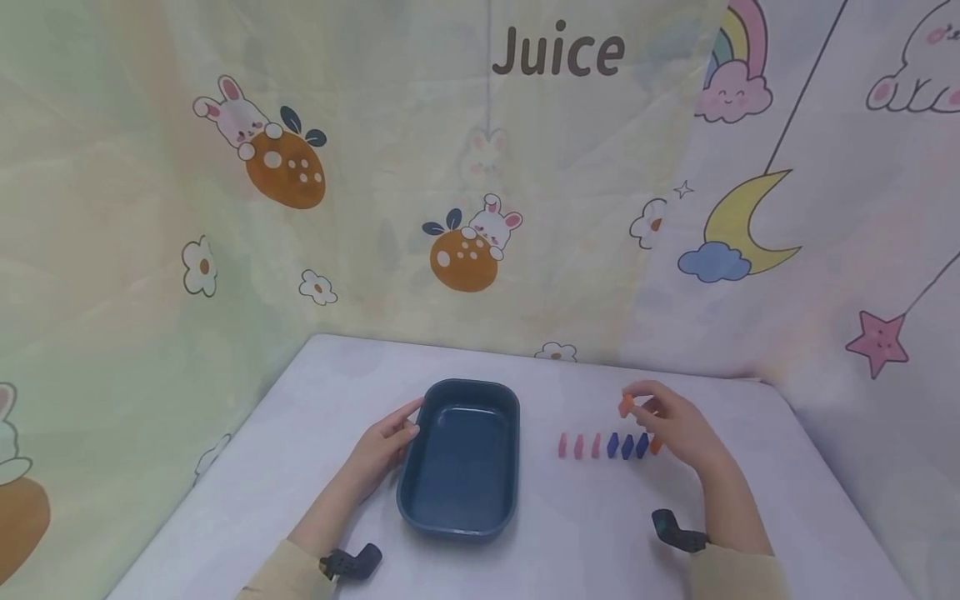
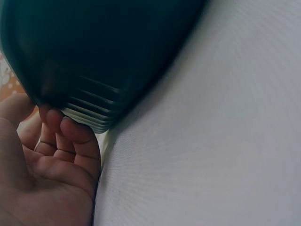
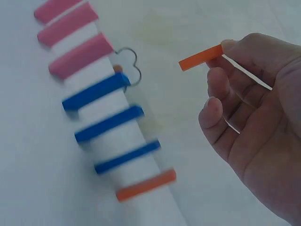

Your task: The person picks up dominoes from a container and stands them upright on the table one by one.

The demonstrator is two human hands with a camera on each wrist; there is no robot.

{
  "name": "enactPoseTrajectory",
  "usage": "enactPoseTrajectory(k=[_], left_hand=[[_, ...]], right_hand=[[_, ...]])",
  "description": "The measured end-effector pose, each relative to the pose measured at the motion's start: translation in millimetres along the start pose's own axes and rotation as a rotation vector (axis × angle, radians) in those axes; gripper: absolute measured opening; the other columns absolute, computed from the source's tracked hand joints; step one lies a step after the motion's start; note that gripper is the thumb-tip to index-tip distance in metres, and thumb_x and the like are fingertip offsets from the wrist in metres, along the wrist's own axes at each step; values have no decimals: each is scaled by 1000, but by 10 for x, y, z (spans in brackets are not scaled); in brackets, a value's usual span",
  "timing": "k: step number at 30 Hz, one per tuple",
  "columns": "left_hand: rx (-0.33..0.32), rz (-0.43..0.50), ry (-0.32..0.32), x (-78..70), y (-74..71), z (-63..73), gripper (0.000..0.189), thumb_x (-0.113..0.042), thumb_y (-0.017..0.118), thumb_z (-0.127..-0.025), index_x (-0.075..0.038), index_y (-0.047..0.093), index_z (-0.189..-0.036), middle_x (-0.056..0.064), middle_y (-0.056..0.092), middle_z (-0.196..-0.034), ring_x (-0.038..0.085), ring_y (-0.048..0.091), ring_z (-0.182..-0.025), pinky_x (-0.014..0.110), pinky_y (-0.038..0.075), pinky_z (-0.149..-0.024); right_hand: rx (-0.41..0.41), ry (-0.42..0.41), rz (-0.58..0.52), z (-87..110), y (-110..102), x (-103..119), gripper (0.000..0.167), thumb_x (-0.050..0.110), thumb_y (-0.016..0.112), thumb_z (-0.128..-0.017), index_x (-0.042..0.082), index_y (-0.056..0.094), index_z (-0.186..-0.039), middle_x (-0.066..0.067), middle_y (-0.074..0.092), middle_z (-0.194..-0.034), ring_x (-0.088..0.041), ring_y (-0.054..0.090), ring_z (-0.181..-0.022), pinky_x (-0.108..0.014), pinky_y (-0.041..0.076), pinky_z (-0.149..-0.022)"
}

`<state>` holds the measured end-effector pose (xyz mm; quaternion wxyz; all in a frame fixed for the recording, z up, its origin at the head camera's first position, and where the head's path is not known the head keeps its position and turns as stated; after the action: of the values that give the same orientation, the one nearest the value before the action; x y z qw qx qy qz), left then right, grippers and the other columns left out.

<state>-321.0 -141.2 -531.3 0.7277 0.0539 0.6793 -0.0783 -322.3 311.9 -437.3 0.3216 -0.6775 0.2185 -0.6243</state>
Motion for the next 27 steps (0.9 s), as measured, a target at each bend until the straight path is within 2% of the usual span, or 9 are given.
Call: enactPoseTrajectory(k=[4, 11, 17, 21, 27], left_hand=[[-3, 6, 1, -2, -7, -9, 50, -33, 67, -93, -33, 54, -141, 4, 57, -94, 17, 53, -76, 29, 47, -69], [0, 17, 4, 13, -6, -22, 49, -33, 68, -93, -34, 54, -140, 5, 57, -94, 18, 52, -76, 29, 46, -69], [4, 12, 8, 3, 4, -3, 51, -32, 67, -94, -31, 53, -142, 7, 57, -95, 18, 52, -76, 29, 47, -70], [3, 1, 7, -2, 8, 3, 50, -32, 66, -95, -32, 52, -143, 6, 57, -96, 18, 53, -76, 29, 47, -70], [4, 3, 4, 2, 6, -3, 50, -32, 66, -95, -33, 52, -142, 6, 57, -96, 18, 53, -76, 29, 47, -71]], right_hand=[[-41, 12, 25, 97, -126, -166, 47, 41, 51, -102, 16, 46, -141, -16, 60, -124, -29, 60, -99, -36, 47, -78], [-80, 48, 64, 168, -196, -509, 47, 40, 50, -102, 13, 46, -141, -17, 57, -127, -27, 60, -90, -36, 50, -73], [-65, 133, 57, 203, -180, -829, 54, 42, 51, -102, 7, 44, -142, -22, 52, -134, -24, 59, -93, -34, 49, -72], [-55, 173, 52, 219, -139, -997, 52, 42, 52, -101, 8, 46, -141, -22, 50, -137, -18, 58, -94, -31, 48, -70], [-55, 226, 26, 217, -57, -1175, 48, 39, 52, -101, 10, 47, -140, -19, 55, -131, -14, 57, -89, -28, 45, -67]])
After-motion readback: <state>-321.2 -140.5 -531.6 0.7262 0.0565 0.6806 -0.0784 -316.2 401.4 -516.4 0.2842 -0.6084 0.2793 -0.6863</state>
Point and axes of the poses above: each hand's wrist, its own z-axis away from the middle knuckle, its own y-axis out of the palm, x = y × z, the point moved 8 cm from there along -z, towards the middle knuckle
